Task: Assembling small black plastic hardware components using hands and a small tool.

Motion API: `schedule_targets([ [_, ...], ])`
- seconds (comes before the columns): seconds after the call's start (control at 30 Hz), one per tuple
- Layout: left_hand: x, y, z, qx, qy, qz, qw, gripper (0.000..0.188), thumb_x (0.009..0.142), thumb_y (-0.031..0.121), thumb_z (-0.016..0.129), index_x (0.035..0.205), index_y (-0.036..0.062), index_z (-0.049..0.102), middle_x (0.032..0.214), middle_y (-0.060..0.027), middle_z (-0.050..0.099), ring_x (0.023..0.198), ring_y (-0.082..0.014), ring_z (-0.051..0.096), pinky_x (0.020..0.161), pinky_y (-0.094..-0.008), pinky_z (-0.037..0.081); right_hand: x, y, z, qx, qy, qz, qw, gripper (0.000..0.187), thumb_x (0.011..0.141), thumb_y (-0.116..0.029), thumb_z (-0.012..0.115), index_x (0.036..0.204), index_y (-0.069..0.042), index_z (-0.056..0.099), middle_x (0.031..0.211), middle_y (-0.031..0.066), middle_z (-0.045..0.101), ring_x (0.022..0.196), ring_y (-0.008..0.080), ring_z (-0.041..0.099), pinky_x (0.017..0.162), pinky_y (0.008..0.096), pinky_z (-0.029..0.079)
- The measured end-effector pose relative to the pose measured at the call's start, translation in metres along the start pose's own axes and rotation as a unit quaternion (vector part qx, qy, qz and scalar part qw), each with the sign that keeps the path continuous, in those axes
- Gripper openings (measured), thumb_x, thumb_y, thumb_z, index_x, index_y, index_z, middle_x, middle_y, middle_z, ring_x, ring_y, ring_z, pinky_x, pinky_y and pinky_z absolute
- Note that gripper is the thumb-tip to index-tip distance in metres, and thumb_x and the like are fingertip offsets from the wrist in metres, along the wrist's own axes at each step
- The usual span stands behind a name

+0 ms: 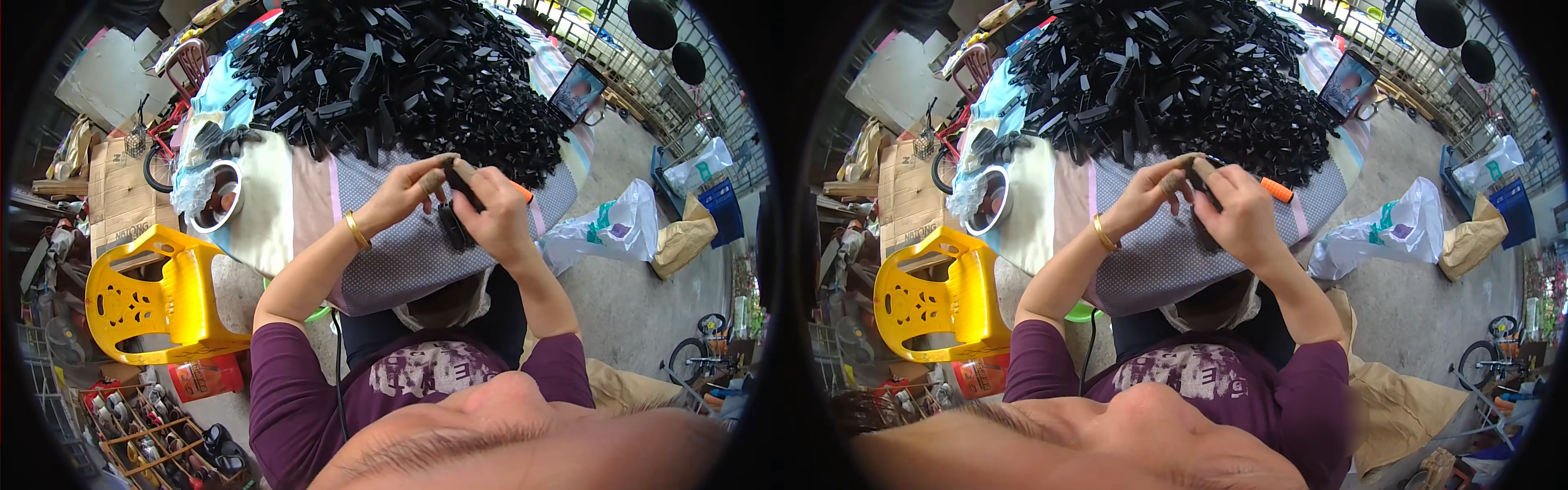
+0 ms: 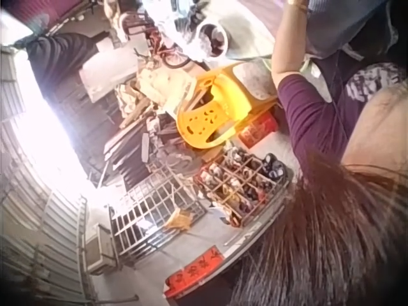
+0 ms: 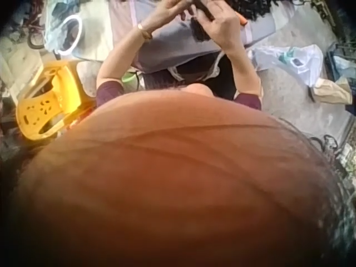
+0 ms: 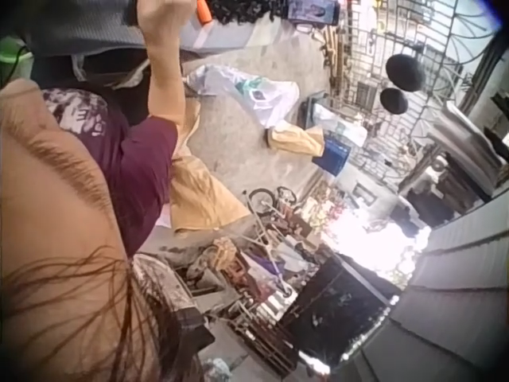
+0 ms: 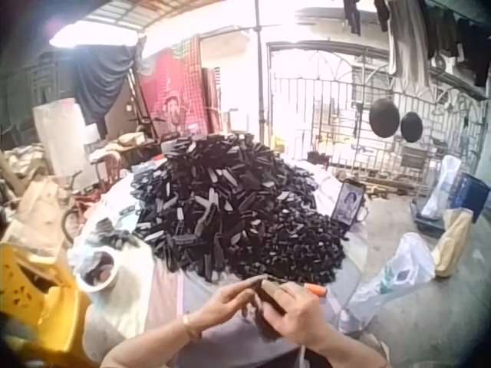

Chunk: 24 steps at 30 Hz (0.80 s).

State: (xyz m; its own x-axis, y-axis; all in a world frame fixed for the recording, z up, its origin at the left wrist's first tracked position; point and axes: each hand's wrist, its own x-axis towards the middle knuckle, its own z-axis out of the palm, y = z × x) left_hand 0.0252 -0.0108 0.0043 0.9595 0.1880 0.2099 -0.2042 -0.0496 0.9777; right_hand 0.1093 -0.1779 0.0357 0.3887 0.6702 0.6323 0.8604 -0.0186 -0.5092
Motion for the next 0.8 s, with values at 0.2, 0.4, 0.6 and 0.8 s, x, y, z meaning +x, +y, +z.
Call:
schedule_targets([
  [0.2,0.014,-0.002,-0.045,0.579,0.302,0.042,0.756,0.049,0.073,0.024,0.072,0.112,0.0028,0.052,0.105,-0.017,0.052,0.099,-0.0338,0.048,0.086,-0.0397,0.043,-0.033,0.028,-0.059,-0.093,-0.011,0.187,0.978,0.028,0.069,-0.006,0.067,0.096,-0.003,0.061,0.075,0.0081,0.058,0.061,0.0174,0.054,0.059,0.029,0.046],
  [0.4,0.018,-0.006,-0.067,0.588,0.32,-0.088,0.738,0.042,0.075,0.017,0.067,0.108,-0.0017,0.049,0.106,-0.0193,0.046,0.092,-0.0362,0.055,0.077,-0.0414,0.049,-0.056,0.051,-0.045,-0.105,-0.034,0.15,0.982,0.021,0.069,-0.007,0.069,0.086,-0.001,0.058,0.075,0.0099,0.057,0.06,0.0208,0.052,0.057,0.0307,0.045],
  [0.6,0.013,-0.015,-0.067,0.533,0.342,-0.111,0.766,0.047,0.077,0.011,0.061,0.121,0.0017,0.048,0.116,-0.0239,0.044,0.102,-0.0406,0.053,0.087,-0.0396,0.045,-0.058,0.06,-0.029,-0.089,-0.001,0.096,0.991,0.016,0.075,-0.005,0.066,0.088,0.0,0.06,0.077,0.0113,0.056,0.063,0.0232,0.055,0.057,0.0314,0.044],
  [0.8,0.008,-0.001,-0.075,0.488,0.366,-0.105,0.785,0.056,0.075,0.009,0.059,0.127,-0.0006,0.041,0.112,-0.0248,0.048,0.103,-0.0396,0.052,0.088,-0.0394,0.044,-0.049,0.062,-0.043,-0.047,-0.04,0.138,0.988,0.012,0.079,-0.004,0.061,0.09,0.0,0.062,0.08,0.0129,0.057,0.069,0.0241,0.058,0.059,0.031,0.045],
])
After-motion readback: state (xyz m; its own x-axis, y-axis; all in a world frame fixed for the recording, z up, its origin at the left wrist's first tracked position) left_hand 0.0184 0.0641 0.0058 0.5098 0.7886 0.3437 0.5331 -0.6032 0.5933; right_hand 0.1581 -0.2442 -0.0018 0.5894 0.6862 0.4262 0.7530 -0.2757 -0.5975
